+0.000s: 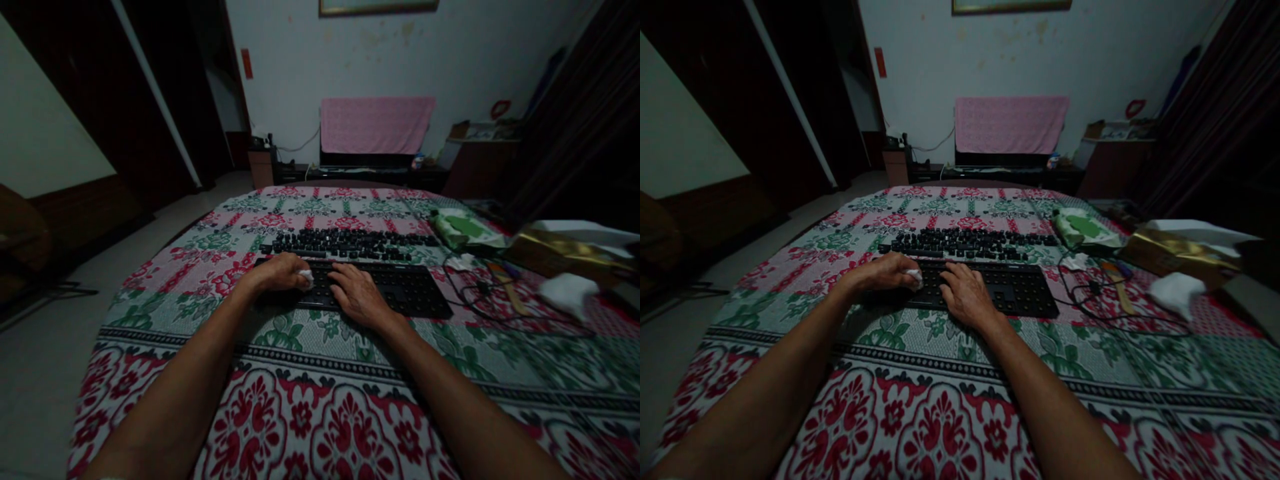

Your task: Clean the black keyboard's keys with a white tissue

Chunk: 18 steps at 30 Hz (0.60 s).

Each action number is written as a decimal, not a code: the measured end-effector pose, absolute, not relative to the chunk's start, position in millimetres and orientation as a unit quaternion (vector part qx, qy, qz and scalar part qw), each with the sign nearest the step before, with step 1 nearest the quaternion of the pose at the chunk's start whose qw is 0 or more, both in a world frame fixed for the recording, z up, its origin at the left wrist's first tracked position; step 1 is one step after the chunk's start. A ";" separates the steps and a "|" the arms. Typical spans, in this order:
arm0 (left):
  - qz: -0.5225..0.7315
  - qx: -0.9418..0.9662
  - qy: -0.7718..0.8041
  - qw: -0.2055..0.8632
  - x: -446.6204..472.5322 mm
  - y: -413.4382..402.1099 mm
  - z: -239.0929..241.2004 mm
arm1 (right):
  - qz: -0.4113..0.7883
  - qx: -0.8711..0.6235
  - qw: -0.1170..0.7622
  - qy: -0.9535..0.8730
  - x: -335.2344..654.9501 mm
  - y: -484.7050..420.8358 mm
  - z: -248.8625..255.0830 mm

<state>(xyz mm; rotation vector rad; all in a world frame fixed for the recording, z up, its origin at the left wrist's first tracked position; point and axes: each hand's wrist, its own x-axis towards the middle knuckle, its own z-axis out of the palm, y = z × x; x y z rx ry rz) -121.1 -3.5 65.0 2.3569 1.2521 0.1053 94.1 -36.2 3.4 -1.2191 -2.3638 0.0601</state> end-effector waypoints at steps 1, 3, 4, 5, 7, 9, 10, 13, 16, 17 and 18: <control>0.059 0.860 0.460 0.215 -124.6 -0.7 63.9 | 0.025 -0.443 0.235 -0.865 94.7 -36.6 4.9; 0.097 0.869 0.460 0.155 -129.2 4.2 59.8 | 0.035 -0.435 0.224 -0.872 96.9 -36.9 7.7; 0.109 0.873 0.458 0.127 -130.2 6.3 56.8 | 0.042 -0.429 0.215 -0.876 98.4 -36.7 8.8; 0.116 0.876 0.456 0.105 -130.5 8.0 53.5 | 0.049 -0.423 0.206 -0.881 100.0 -36.3 9.5; 0.112 0.879 0.455 0.085 -129.8 10.8 46.9 | 0.059 -0.411 0.192 -0.889 103.1 -35.3 9.9; 0.103 0.881 0.455 0.079 -128.8 12.9 41.9 | 0.063 -0.404 0.179 -0.895 105.1 -34.4 9.0; 0.100 0.882 0.453 0.081 -128.5 13.6 40.4 | 0.063 -0.403 0.175 -0.896 105.7 -34.2 8.4; 0.095 0.879 0.455 0.101 -128.1 14.4 39.8 | 0.058 -0.404 0.173 -0.896 106.0 -34.3 7.6; 0.100 0.869 0.471 0.117 -127.1 13.4 40.7 | 0.057 -0.403 0.181 -0.895 106.3 -34.6 8.6; 0.104 0.867 0.472 0.120 -126.3 13.0 40.5 | 0.058 -0.402 0.183 -0.895 106.9 -34.4 9.3; 0.111 0.866 0.472 0.122 -125.1 12.7 40.1 | 0.059 -0.402 0.184 -0.895 107.8 -34.0 10.0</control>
